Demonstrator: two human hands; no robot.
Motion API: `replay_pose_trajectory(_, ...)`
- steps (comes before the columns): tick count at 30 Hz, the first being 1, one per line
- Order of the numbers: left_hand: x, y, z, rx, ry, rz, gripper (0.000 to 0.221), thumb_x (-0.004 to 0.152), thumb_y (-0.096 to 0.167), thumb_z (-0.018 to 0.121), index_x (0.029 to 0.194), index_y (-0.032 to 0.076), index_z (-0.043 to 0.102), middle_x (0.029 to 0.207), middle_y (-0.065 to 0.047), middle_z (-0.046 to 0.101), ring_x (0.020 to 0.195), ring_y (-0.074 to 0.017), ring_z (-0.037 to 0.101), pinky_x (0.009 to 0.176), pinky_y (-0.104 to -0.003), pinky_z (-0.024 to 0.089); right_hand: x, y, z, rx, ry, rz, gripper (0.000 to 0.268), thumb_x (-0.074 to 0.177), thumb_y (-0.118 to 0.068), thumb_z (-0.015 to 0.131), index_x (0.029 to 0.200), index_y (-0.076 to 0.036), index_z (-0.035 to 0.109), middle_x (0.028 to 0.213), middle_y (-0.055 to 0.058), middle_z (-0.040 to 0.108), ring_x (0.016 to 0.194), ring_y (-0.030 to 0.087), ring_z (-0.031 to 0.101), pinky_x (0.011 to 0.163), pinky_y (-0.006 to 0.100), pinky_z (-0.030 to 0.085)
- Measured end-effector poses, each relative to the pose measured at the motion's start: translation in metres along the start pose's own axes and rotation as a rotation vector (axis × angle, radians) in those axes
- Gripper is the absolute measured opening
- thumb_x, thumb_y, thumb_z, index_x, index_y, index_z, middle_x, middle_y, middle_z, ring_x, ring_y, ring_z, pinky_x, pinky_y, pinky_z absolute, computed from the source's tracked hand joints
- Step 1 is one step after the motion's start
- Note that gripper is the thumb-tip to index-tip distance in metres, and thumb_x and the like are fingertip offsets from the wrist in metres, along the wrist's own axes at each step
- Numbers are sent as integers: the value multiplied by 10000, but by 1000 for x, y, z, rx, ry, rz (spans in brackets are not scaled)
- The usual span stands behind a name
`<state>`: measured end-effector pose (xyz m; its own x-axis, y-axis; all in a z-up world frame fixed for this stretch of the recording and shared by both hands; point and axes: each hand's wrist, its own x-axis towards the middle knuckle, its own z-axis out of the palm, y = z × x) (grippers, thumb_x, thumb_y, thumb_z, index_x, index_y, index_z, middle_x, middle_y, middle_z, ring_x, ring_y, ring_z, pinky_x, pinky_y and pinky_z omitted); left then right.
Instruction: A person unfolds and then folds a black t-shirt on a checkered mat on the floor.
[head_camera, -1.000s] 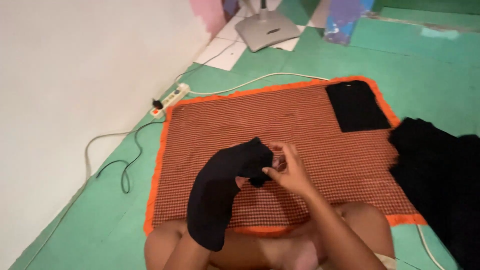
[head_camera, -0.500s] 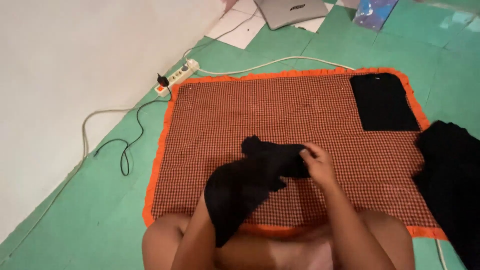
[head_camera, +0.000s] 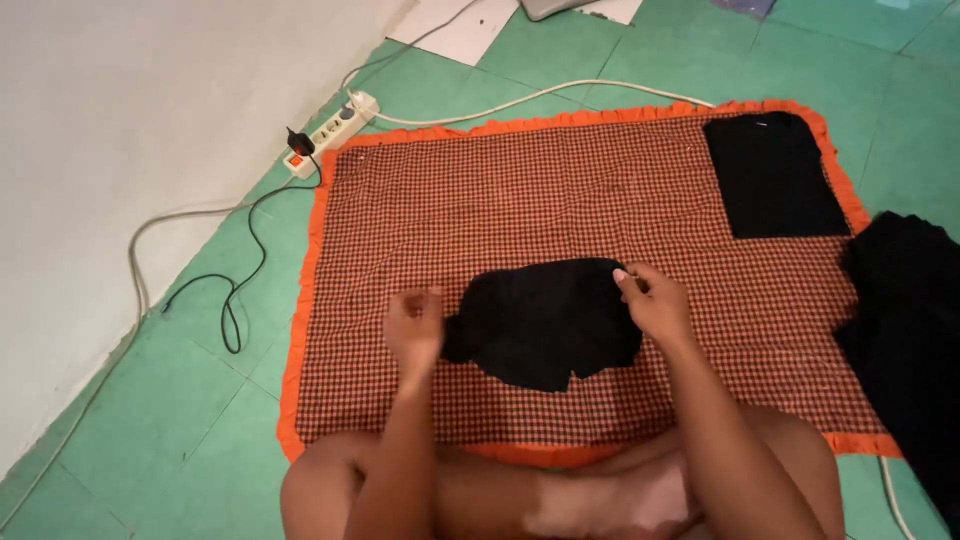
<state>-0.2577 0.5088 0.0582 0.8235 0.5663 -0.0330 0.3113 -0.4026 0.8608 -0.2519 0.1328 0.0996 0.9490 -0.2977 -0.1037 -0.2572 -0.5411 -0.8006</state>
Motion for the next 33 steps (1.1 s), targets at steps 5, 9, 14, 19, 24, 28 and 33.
replay_pose_trajectory(5, -81, 50, 16, 267, -451, 440, 452, 726, 599, 788, 1011, 250, 747, 942, -19, 738, 975, -270, 700, 795, -429, 542, -16, -17, 1, 93, 25, -150, 212, 907, -323, 791, 960, -118, 802, 1006, 153, 711, 939, 333, 662, 807, 416, 519)
replay_pose_trajectory(9, -98, 18, 34, 565, -533, 732, 828, 633, 576, 868, 1302, 196, 563, 1209, -114, 594, 1258, -359, 486, 980, -560, 366, -23, -8, 10, 678, -121, -265, 108, 930, -107, 726, 823, -86, 730, 738, -32, 540, 767, 99, 498, 717, 249, 441)
replay_pose_trajectory(14, -78, -2, 48, 505, -238, 839, 278, 771, 391, 839, 954, 260, 676, 966, 16, 584, 1031, -240, 557, 860, -447, 400, -27, -13, 13, 790, -212, -283, 113, 976, -116, 677, 880, -65, 710, 753, 8, 578, 724, 117, 550, 658, 250, 460)
replay_pose_trajectory(19, -58, 38, 32, 189, -209, 633, 124, 946, 301, 664, 833, 252, 652, 731, 46, 702, 800, -225, 708, 714, -383, 516, -7, 9, 16, 679, -86, -184, 163, 1058, -169, 601, 921, -107, 664, 715, -34, 486, 582, 69, 495, 457, 177, 424)
replay_pose_trajectory(24, -37, 57, 0, -254, -50, 150, 196, 1085, 274, 511, 1040, 159, 663, 893, -128, 722, 908, -301, 699, 814, -386, 531, 12, 22, 10, 831, 45, -167, 234, 1136, -153, 491, 982, -66, 645, 818, 18, 645, 775, 103, 640, 737, 242, 536)
replay_pose_trajectory(28, -38, 83, -36, -367, -121, 325, 245, 1089, 243, 512, 954, 134, 684, 742, -97, 658, 754, -204, 634, 684, -329, 518, -20, -19, -17, 1182, -108, -4, 227, 1059, -269, 636, 922, -92, 676, 796, 84, 722, 708, 185, 755, 674, 310, 617)
replay_pose_trajectory(33, -36, 105, -68, 370, -700, 516, 321, 739, 313, 914, 992, 151, 799, 1014, -111, 805, 1010, -333, 756, 841, -359, 589, -27, -16, -26, 178, -454, -237, 244, 641, -55, 910, 808, -63, 733, 690, 18, 599, 724, 195, 576, 673, 326, 446)
